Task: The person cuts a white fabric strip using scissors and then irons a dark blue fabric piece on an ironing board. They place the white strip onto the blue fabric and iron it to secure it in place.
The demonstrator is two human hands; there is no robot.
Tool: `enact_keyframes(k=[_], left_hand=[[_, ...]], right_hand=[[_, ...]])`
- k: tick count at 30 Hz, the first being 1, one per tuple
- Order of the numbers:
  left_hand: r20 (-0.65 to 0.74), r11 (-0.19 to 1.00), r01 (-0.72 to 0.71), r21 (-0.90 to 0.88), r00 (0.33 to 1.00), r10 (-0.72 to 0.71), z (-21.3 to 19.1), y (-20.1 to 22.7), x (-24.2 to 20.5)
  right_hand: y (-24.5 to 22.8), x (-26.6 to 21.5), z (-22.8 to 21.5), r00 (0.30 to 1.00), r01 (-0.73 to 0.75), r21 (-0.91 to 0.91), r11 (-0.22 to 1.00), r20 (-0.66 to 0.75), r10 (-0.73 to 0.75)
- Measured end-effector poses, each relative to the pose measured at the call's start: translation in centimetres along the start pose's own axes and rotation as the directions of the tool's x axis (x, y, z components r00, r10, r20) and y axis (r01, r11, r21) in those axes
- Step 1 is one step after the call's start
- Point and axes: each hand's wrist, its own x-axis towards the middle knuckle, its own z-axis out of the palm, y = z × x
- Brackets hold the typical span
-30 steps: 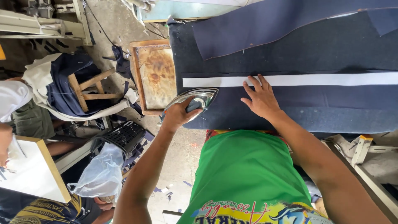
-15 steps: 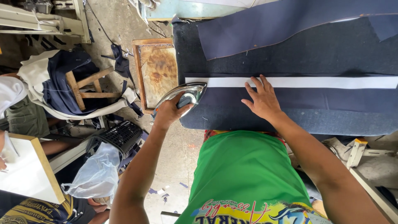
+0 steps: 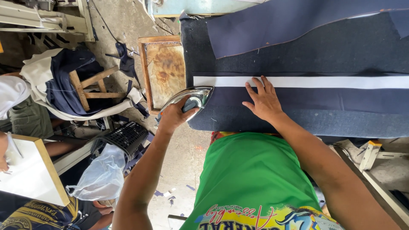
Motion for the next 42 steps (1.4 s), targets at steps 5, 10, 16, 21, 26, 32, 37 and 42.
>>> enact_keyframes(k=[5,10,16,21,26,32,37,42], left_hand=[[0.003,0.999,-0.040,0.022,0.999,0.040,-0.6,1.0,0.3],[0.010,0.998,-0.057,0.021,0.998,0.057,-0.8,1.3,0.4],[0.052,0.998,-0.038,0.049,0.998,0.035,-0.6,0.5,0.0],[0.049,0.996,-0.071,0.057,0.996,0.068,-2.0,0.4,0.0],[0.041,0.993,-0.097,0.067,0.995,0.094,-2.8,-0.3,0.3],[0.052,0.992,-0.116,0.056,0.992,0.113,-3.8,-1.1,0.7],[0.069,0.991,-0.125,0.043,0.990,0.122,-4.5,-1.3,1.0],[0.090,0.989,-0.145,0.038,0.986,0.141,-5.2,-1.2,1.2]], right_hand=[[0.0,-0.1,-0.2,1.000,0.015,0.005,1.000,-0.023,-0.014],[0.5,0.5,1.4,0.995,0.023,-0.019,1.000,-0.096,-0.025],[0.8,2.9,5.4,0.930,0.056,-0.059,0.997,-0.360,-0.074],[-0.7,6.6,7.5,0.886,0.097,-0.011,0.995,-0.455,-0.092],[-2.0,8.3,6.9,0.893,0.090,-0.012,0.996,-0.441,-0.086],[-2.5,8.2,6.7,0.886,0.066,-0.029,0.997,-0.459,-0.072],[-2.8,8.0,6.2,0.875,0.039,-0.063,0.997,-0.480,-0.065],[-3.0,7.9,6.3,0.875,0.031,-0.084,0.996,-0.480,-0.068]])
